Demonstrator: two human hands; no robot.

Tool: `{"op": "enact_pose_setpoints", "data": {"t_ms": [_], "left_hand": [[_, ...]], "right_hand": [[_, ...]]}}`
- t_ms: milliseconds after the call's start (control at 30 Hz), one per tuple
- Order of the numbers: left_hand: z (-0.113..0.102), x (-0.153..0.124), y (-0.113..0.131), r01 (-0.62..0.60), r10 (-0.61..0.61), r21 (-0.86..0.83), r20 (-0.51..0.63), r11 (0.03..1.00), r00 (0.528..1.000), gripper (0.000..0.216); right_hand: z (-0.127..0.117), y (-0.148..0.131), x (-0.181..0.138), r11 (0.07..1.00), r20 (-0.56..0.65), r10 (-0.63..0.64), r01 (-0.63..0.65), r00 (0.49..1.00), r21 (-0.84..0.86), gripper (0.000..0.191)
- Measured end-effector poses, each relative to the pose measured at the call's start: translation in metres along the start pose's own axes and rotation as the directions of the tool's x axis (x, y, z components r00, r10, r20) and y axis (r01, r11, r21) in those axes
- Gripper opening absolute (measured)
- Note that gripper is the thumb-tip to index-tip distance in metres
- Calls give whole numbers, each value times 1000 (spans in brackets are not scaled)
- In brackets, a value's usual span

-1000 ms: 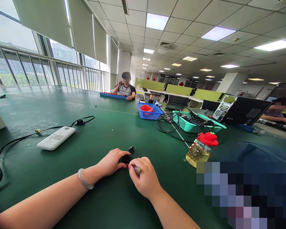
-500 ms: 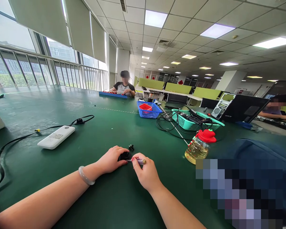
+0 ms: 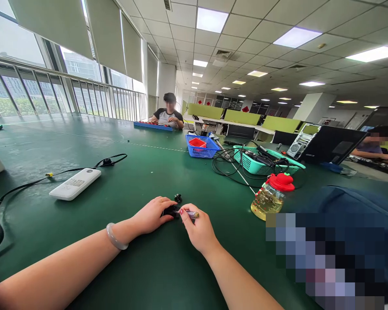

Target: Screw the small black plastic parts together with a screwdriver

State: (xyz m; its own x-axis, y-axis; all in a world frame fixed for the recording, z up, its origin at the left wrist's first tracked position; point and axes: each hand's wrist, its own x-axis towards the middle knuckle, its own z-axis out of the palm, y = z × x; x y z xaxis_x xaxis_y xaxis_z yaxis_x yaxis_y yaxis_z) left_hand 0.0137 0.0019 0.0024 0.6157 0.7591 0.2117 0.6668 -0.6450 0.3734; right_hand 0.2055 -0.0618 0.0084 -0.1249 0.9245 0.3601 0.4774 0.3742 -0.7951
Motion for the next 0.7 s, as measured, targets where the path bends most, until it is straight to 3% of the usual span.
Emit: {"op": "enact_pose_setpoints", "data": {"t_ms": [200, 467, 567, 700], "left_hand": [[-2, 0, 4, -12, 13, -28, 20, 1000, 1000, 46], [-5, -7, 6, -81, 87, 58, -112, 995, 990, 40], [-8, -10, 8, -14, 25, 80, -140, 997, 990, 41], [-11, -11, 7, 194, -163, 149, -198, 970, 967, 43]], "right_hand": [[1, 10, 4, 987, 27, 104, -107, 994, 120, 40], [-6, 15, 10, 938, -43, 114, -93, 993, 333, 46], [-12, 19, 11, 880, -176, 119, -21, 977, 475, 40], [-18, 31, 16, 837, -343, 190, 31, 920, 547, 39]]}}
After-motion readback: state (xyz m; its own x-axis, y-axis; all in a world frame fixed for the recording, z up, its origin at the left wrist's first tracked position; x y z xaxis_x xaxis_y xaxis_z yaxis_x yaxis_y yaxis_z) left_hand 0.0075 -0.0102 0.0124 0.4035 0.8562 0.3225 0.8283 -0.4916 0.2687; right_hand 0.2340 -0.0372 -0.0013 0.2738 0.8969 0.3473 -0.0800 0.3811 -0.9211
